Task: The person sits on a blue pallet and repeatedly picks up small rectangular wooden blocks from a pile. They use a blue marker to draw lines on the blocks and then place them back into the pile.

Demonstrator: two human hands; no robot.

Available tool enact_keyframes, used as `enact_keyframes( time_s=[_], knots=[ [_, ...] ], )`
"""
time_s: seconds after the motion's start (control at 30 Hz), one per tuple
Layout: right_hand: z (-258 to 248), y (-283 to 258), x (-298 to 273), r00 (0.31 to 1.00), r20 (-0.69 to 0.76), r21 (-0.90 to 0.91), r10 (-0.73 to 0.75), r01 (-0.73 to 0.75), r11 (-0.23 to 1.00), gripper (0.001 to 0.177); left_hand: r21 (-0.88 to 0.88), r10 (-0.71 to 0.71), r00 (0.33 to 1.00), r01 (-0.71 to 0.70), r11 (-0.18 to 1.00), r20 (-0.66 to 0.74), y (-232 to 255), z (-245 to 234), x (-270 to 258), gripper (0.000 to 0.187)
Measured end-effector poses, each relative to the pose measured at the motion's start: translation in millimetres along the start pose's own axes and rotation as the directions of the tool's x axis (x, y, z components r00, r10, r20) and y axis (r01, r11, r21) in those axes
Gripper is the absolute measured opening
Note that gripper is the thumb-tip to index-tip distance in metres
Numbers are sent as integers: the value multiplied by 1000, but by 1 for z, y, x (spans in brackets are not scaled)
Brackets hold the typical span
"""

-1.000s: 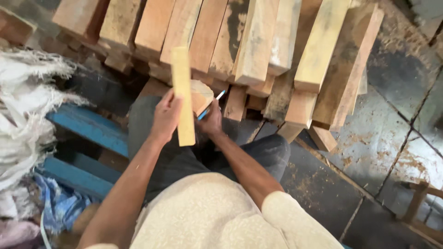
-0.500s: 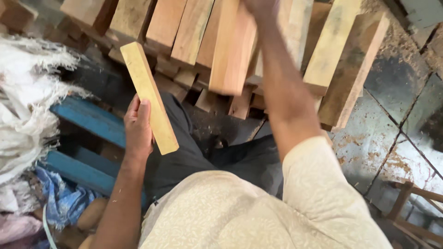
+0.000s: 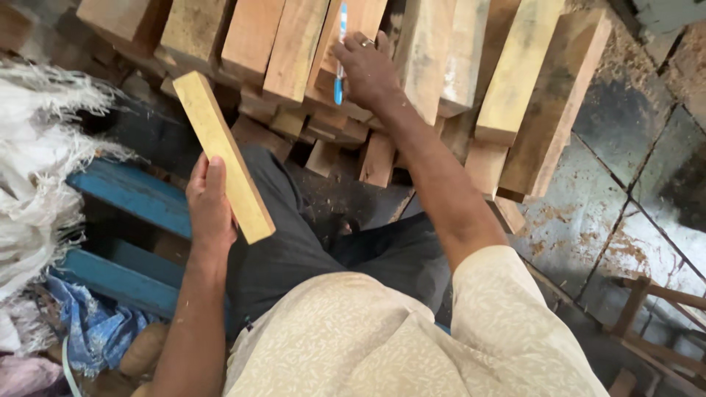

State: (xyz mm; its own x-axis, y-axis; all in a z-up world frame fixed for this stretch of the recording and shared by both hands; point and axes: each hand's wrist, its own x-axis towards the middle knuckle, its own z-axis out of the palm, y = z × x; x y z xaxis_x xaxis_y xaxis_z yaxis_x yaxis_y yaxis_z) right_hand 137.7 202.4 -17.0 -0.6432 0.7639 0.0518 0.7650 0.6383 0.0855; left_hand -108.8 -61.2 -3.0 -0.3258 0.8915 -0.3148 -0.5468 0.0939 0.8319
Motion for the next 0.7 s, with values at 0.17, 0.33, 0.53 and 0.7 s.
enact_keyframes(
  time_s=[0.17,0.33,0.53,0.7],
  knots=[
    [-25,34,-18,968,121,106,221,-234,966,43,-12,22,1000,-22,1000,-21,1,-16,-3,33],
    [-82,-2,-36,889,204,523,411,-453,722,26,-50,12,997,-16,999,-74,-20,-26,9,30],
    [-63,-34,-30,928,43,691,371,-296,660,29,-69,-15,998,11,998,-63,-46,-11,4,35],
    [-26,-49,-6,958,-138,952,250,58,301,29,-13,6,998,-7,1000,-55,-61,-13,-2,34]
  ],
)
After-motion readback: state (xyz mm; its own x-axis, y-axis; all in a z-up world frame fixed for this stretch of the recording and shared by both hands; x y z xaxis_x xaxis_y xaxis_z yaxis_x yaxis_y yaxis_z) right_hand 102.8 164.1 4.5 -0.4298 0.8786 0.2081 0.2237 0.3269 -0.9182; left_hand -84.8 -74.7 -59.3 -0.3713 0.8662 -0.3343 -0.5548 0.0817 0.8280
